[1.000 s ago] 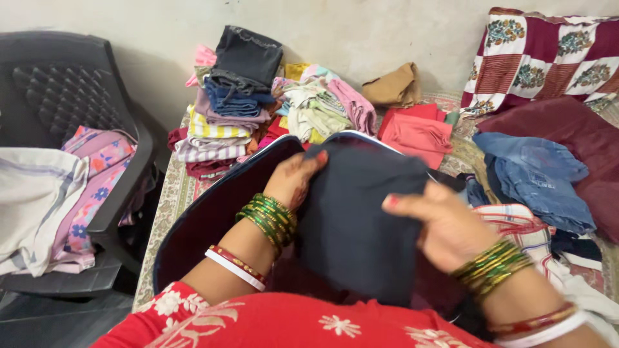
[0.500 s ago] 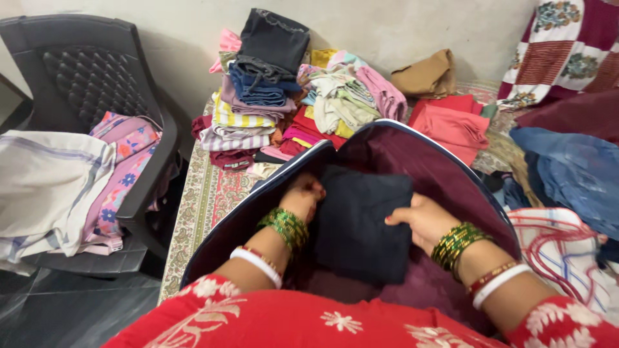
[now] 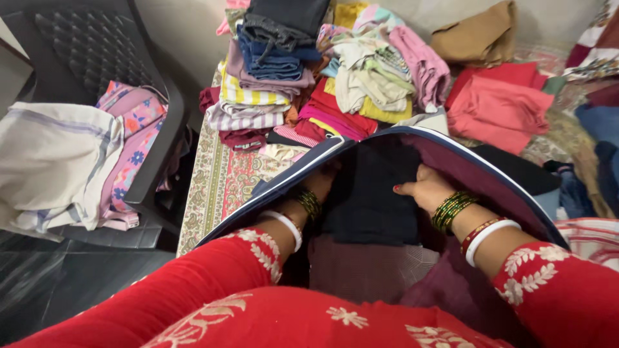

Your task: The person folds garments by hand and packs them one by one into an open travel bag.

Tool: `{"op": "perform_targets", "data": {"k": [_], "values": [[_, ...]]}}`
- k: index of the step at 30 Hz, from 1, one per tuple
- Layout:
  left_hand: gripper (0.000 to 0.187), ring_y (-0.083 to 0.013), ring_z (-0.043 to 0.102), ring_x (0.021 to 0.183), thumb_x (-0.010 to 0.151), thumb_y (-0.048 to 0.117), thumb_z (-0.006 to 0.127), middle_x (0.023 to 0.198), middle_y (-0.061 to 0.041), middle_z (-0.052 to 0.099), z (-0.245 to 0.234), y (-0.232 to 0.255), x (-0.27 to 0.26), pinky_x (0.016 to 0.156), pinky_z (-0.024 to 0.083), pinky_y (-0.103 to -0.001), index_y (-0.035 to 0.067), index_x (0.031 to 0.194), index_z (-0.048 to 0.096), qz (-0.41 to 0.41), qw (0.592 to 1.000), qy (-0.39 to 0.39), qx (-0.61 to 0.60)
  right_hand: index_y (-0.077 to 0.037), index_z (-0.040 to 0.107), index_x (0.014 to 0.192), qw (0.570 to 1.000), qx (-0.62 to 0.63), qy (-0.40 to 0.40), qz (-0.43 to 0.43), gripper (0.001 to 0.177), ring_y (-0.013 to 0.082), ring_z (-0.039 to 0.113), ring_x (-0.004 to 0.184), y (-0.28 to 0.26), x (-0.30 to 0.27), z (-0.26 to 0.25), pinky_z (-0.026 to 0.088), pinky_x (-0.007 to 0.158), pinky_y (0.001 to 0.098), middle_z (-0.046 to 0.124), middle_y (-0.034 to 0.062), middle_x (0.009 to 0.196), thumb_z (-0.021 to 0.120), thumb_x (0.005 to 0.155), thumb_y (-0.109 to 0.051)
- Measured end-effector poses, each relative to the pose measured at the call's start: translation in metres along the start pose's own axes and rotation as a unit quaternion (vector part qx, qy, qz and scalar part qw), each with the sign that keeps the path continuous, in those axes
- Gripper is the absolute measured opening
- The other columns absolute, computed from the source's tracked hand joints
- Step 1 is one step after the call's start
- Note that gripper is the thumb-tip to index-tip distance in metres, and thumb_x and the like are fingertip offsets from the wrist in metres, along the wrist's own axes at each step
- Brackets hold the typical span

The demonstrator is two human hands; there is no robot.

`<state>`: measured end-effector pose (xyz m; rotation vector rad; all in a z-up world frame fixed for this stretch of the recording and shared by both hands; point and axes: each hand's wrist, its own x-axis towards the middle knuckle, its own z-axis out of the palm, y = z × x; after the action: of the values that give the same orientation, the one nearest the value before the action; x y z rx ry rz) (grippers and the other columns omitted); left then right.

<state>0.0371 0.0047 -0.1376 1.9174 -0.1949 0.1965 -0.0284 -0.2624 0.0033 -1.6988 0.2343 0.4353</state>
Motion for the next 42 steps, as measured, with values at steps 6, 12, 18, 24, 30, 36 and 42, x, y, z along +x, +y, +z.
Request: {"op": "perform_targets", "data": {"k": [6, 12, 18, 24, 30, 36, 42], "values": [[0.038, -0.0310, 0.062, 0.101, 0.082, 0.020, 0.076, 0.107, -0.014, 0.066, -0.005, 0.020, -0.014, 0.087, 0.049, -0.041, 0.006, 0.115, 0.063, -0.001, 0.999, -0.008, 0.042, 0.002, 0.058, 0.135, 0.979, -0.197, 0.034, -0.047, 0.060, 0.0275, 0.066, 0.119, 0.013, 0.023, 0.004, 0.048, 0.105, 0.0369, 0.070, 0.0158, 0.129, 0.077, 0.079, -0.007], [0.062, -0.0364, 0.056, 0.115, 0.077, 0.029, 0.083, 0.122, -0.019, 0.060, -0.025, 0.059, -0.035, 0.095, 0.045, -0.045, 0.005, 0.128, 0.056, 0.022, 0.997, -0.064, 0.048, 0.005, 0.060, 0.133, 0.943, -0.326, 0.066, 0.005, 0.066, 0.0346, 0.065, 0.122, 0.019, 0.034, 0.000, 0.048, 0.106, 0.0406, 0.069, 0.0225, 0.129, 0.083, 0.078, -0.023], [0.086, -0.0418, 0.049, 0.129, 0.072, 0.037, 0.089, 0.137, -0.023, 0.055, -0.047, 0.110, -0.092, 0.103, 0.041, -0.050, 0.004, 0.141, 0.049, -0.011, 0.992, -0.111, 0.063, 0.006, 0.051, 0.138, 0.925, -0.349, 0.133, -0.073, 0.080, 0.0392, 0.059, 0.123, 0.034, 0.005, 0.010, 0.045, 0.104, 0.0435, 0.061, 0.0277, 0.132, 0.087, 0.076, -0.027], [0.058, -0.0363, 0.058, 0.118, 0.070, 0.035, 0.089, 0.124, -0.016, 0.062, -0.069, 0.161, -0.117, 0.098, 0.047, -0.046, 0.010, 0.113, 0.060, -0.154, 0.949, -0.195, 0.192, 0.008, 0.063, 0.118, 0.938, -0.309, 0.150, 0.048, 0.054, 0.0317, 0.073, 0.085, 0.047, -0.048, 0.018, 0.057, 0.081, 0.0411, 0.066, 0.0108, 0.122, 0.083, 0.083, -0.027], [0.035, -0.0390, 0.056, 0.109, 0.068, 0.015, 0.082, 0.111, -0.017, 0.060, -0.051, 0.126, -0.109, 0.090, 0.047, -0.049, 0.010, 0.098, 0.065, -0.019, 0.946, -0.136, 0.295, 0.001, 0.057, 0.119, 0.946, -0.260, 0.191, -0.003, 0.050, 0.0260, 0.071, 0.078, 0.038, -0.064, 0.014, 0.056, 0.073, 0.0374, 0.075, 0.0196, 0.090, 0.084, 0.079, -0.014], [0.012, -0.0337, 0.061, 0.105, 0.080, 0.016, 0.071, 0.106, -0.012, 0.063, -0.056, 0.101, -0.101, 0.089, 0.051, -0.047, 0.011, 0.090, 0.067, 0.015, 0.920, -0.208, 0.333, -0.006, 0.070, 0.108, 0.940, -0.313, 0.133, -0.016, 0.030, 0.0210, 0.074, 0.092, 0.050, -0.077, 0.009, 0.058, 0.084, 0.0349, 0.077, 0.0111, 0.104, 0.080, 0.080, -0.008], [0.021, -0.0341, 0.057, 0.105, 0.066, 0.013, 0.075, 0.105, -0.010, 0.062, -0.077, 0.134, -0.082, 0.086, 0.050, -0.047, 0.010, 0.086, 0.068, 0.191, 0.879, -0.314, 0.305, -0.012, 0.070, 0.122, 0.928, -0.350, 0.131, 0.002, 0.036, 0.0235, 0.075, 0.102, 0.032, -0.104, 0.023, 0.057, 0.093, 0.0344, 0.076, 0.0102, 0.116, 0.073, 0.086, -0.012]]}}
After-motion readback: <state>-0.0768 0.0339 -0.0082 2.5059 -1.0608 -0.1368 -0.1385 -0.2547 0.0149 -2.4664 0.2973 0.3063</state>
